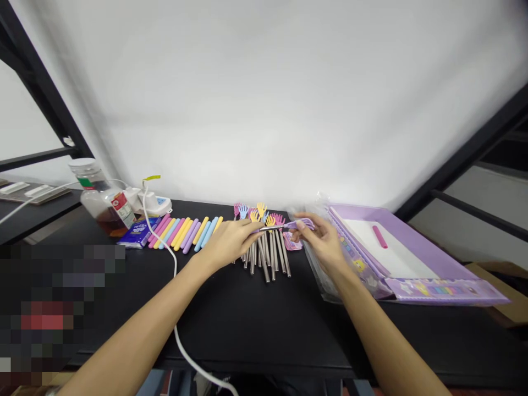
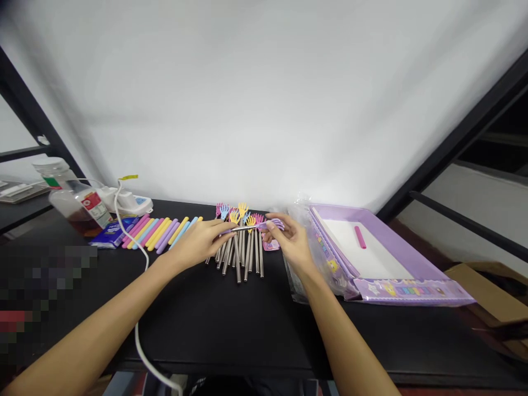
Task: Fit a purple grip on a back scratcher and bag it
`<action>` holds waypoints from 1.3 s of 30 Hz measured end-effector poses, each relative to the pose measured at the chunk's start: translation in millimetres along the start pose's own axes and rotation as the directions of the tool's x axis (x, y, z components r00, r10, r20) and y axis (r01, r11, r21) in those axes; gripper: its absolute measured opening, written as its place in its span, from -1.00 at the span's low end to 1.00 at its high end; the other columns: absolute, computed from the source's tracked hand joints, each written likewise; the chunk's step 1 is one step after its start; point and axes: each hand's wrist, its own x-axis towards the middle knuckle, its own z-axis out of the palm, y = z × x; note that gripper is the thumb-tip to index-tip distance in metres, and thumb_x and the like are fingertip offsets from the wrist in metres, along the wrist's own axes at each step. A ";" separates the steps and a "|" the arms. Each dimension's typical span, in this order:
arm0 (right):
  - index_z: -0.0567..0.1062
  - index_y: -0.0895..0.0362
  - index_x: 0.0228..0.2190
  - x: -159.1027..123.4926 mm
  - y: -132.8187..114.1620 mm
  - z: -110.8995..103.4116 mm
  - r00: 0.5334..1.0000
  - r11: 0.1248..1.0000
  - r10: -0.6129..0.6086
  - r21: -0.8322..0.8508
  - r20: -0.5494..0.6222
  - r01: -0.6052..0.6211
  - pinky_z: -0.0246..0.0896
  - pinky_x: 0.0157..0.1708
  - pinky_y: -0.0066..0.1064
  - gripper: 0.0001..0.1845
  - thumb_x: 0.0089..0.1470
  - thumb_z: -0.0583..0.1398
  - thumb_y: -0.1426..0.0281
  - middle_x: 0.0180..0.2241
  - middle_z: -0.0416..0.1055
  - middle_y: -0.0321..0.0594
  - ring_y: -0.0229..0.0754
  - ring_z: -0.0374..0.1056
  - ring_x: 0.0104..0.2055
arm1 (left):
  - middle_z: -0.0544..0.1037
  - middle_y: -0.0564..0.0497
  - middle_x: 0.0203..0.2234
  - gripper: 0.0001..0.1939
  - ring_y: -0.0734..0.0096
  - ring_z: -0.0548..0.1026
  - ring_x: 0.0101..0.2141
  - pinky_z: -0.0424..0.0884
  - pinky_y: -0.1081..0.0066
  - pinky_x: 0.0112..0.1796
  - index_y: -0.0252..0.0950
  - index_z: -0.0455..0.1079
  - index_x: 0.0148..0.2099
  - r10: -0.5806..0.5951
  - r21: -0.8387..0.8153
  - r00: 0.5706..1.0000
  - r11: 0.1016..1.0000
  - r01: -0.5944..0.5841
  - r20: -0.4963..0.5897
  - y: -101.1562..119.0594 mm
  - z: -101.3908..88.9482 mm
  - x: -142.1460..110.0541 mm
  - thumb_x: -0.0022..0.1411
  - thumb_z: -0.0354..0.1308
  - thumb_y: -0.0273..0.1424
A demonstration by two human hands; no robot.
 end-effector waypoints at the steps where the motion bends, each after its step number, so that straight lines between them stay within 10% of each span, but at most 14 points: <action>1: 0.52 0.08 -0.13 0.5 -1.7 -3.0 0.999 1.000 -0.013 -0.004 -0.033 0.013 0.40 -0.39 -0.31 -0.60 0.09 0.31 0.09 -0.50 0.50 -0.29 -0.19 0.45 -0.48 | 0.62 -0.09 -0.15 -0.67 0.25 0.60 -0.21 0.46 0.33 -0.20 -0.25 0.43 0.15 -0.006 0.028 1.000 1.000 0.006 -0.001 0.5 0.8 -0.7 0.48 -0.04 -0.32; 5: 0.51 0.10 -0.15 3.0 -5.0 -26.0 0.941 0.909 -0.207 -0.408 -0.268 0.084 0.41 -0.24 -0.20 -0.66 0.19 0.19 0.12 -0.38 0.56 -0.18 -0.10 0.50 -0.37 | 0.60 -0.09 -0.15 -0.65 0.24 0.60 -0.24 0.47 0.32 -0.24 -0.26 0.38 0.18 -0.033 0.103 0.999 0.994 0.034 -0.008 4.4 4.5 -2.9 0.49 -0.09 -0.34; 8: 0.57 0.16 -0.17 4.6 2.9 -46.7 0.926 0.561 -0.296 -0.827 -0.236 -0.031 0.33 -0.03 -0.06 -0.69 0.14 0.18 0.25 -0.21 0.60 -0.02 0.07 0.49 -0.13 | 0.59 -0.07 -0.17 -0.68 0.24 0.59 -0.28 0.44 0.33 -0.30 -0.27 0.40 0.12 -0.022 0.140 1.000 0.990 0.020 0.009 7.7 8.6 -3.1 0.48 -0.09 -0.35; 13: 0.52 0.27 0.07 3.6 17.7 -58.7 0.990 0.193 -0.045 -0.974 -0.132 -0.121 0.31 -0.07 -0.08 -0.48 0.07 0.18 0.42 -0.18 0.59 0.15 0.21 0.49 -0.08 | 0.59 -0.06 -0.23 -0.70 0.27 0.59 -0.30 0.41 0.37 -0.35 -0.25 0.43 0.06 0.010 0.147 0.999 0.989 -0.017 0.042 14.6 13.4 -2.4 0.48 -0.08 -0.35; 19: 0.58 0.07 0.05 1.1 3.0 -48.3 0.954 0.164 0.047 -0.940 -0.295 -0.298 0.30 -0.20 -0.12 -0.56 0.15 0.15 0.42 -0.24 0.62 0.05 0.17 0.53 -0.19 | 0.60 -0.05 -0.24 -0.71 0.25 0.58 -0.30 0.41 0.36 -0.34 -0.24 0.44 0.08 -0.001 0.135 0.999 0.991 -0.004 0.036 13.5 15.7 -2.8 0.47 -0.05 -0.34; 25: 0.65 0.09 -0.12 -2.5 -9.2 -40.1 0.901 0.274 -0.314 -0.937 -0.298 -0.215 0.30 -0.23 -0.15 -0.68 0.18 0.15 0.35 -0.31 0.63 -0.04 0.10 0.53 -0.26 | 0.61 -0.08 -0.23 -0.70 0.26 0.57 -0.27 0.46 0.31 -0.23 -0.26 0.48 0.04 -0.133 -0.231 0.990 0.966 0.118 -0.048 15.3 13.1 1.1 0.45 0.00 -0.29; 29: 0.64 0.12 -0.12 -10.0 -11.1 -21.0 0.821 0.324 -0.571 -0.920 -0.003 0.222 0.33 -0.14 -0.19 -0.69 0.25 0.11 0.40 -0.24 0.63 -0.06 0.00 0.51 -0.21 | 0.61 -0.10 -0.20 -0.67 0.26 0.58 -0.19 0.52 0.27 -0.17 -0.30 0.57 -0.10 -0.284 -0.850 0.952 0.469 0.241 0.113 29.8 8.6 7.3 0.36 0.14 -0.15; 32: 0.62 0.07 -0.09 -16.7 -12.2 0.6 0.775 0.304 -0.580 -0.816 0.250 0.491 0.34 -0.10 -0.17 -0.68 0.25 0.11 0.50 -0.18 0.62 -0.10 -0.02 0.50 -0.17 | 0.56 -0.13 0.01 -0.68 0.17 0.50 0.02 0.50 0.19 -0.02 -0.28 0.61 -0.10 -0.256 -0.966 0.946 0.111 0.235 0.201 38.6 10.0 9.2 0.28 0.25 -0.15; 39: 0.59 0.07 -0.12 -29.0 -11.0 32.2 0.733 0.421 -0.474 -0.605 0.488 0.676 0.37 -0.12 -0.13 -0.75 0.22 0.16 0.46 -0.17 0.59 -0.09 -0.02 0.45 -0.14 | 0.63 -0.16 -0.07 -0.66 0.14 0.52 0.03 0.41 0.18 0.09 -0.30 0.63 -0.06 -0.374 -0.964 0.888 -0.128 0.234 0.266 41.1 17.5 7.9 0.18 0.37 -0.21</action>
